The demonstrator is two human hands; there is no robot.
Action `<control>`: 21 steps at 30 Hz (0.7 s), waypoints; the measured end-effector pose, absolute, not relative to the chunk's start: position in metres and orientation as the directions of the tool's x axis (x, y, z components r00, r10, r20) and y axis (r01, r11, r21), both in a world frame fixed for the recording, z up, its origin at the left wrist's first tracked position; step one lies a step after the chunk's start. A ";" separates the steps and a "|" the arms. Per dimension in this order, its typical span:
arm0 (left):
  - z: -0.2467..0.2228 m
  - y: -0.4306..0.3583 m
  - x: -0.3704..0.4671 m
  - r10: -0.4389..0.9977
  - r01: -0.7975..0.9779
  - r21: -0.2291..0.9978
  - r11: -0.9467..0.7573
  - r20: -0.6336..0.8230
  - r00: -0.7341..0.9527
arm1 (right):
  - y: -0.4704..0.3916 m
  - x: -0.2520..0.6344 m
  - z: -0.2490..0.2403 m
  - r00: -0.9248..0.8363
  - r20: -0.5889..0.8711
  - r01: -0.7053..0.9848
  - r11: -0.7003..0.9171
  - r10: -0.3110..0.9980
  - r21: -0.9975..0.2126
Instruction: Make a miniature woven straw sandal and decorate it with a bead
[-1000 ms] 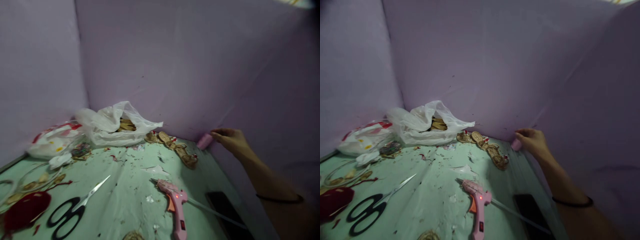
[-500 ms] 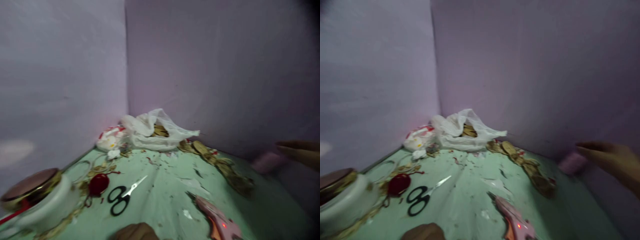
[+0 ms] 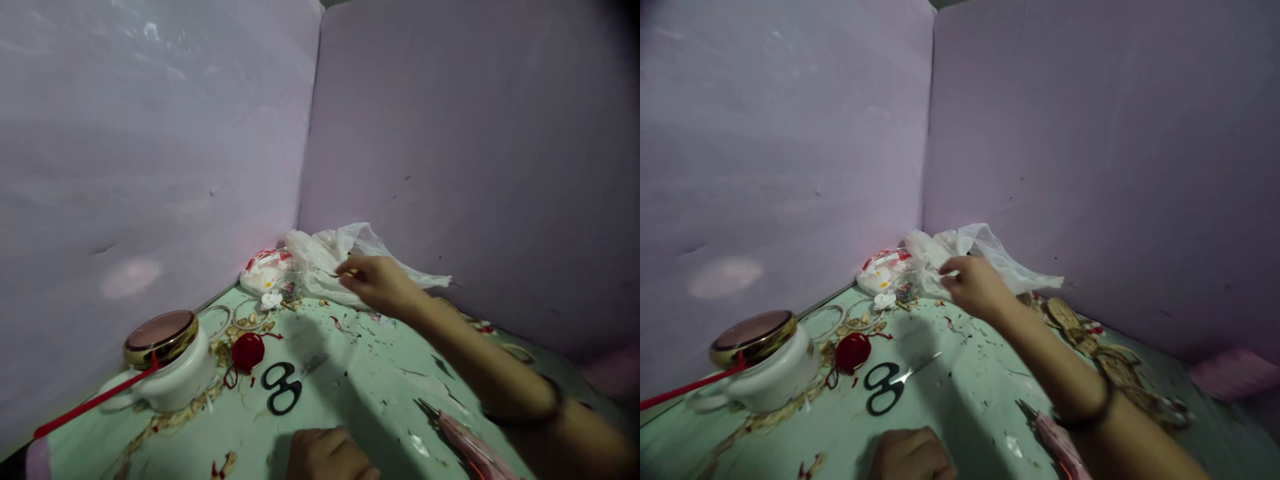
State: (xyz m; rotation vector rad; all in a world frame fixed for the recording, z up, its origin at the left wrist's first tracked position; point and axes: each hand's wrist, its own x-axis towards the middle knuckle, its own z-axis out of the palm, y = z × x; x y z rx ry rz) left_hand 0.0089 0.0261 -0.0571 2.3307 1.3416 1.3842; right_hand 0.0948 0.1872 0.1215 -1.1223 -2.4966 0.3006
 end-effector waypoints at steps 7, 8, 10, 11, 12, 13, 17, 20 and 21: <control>-0.057 0.027 0.004 0.706 0.699 0.409 -0.587 0.681 0.195 | 0.203 0.002 0.079 -0.722 0.228 0.645 0.755 0.653 -0.117; -0.053 0.025 0.004 0.721 0.714 0.405 -0.572 0.663 0.201 | 0.204 -0.001 0.074 -0.711 0.217 0.664 0.740 0.669 -0.105; -0.040 0.022 0.002 0.775 0.768 0.403 -0.498 0.604 0.186 | 0.203 0.003 0.073 -0.687 0.212 0.694 0.714 0.695 -0.091; -0.031 0.022 0.000 0.815 0.808 0.400 -0.432 0.557 0.160 | 0.202 0.008 0.076 -0.675 0.219 0.706 0.703 0.705 -0.089; -0.022 0.023 -0.003 0.862 0.852 0.401 -0.336 0.495 0.107 | 0.199 0.016 0.081 -0.662 0.230 0.715 0.693 0.713 -0.089; -0.012 0.025 -0.008 0.908 0.892 0.393 -0.224 0.416 0.044 | 0.195 0.025 0.088 -0.648 0.245 0.726 0.682 0.721 -0.090; 0.012 0.040 -0.029 0.995 0.973 0.212 0.094 -0.031 -0.090 | 0.167 0.075 0.123 -0.551 0.345 0.770 0.622 0.760 -0.142; 0.008 0.053 -0.040 0.994 0.970 0.219 0.101 -0.053 -0.091 | 0.135 0.119 0.138 -0.462 0.423 0.799 0.573 0.779 -0.183; 0.005 0.057 -0.042 0.996 0.957 0.276 0.086 -0.010 -0.086 | 0.122 0.133 0.139 -0.462 0.437 0.797 0.578 0.771 -0.176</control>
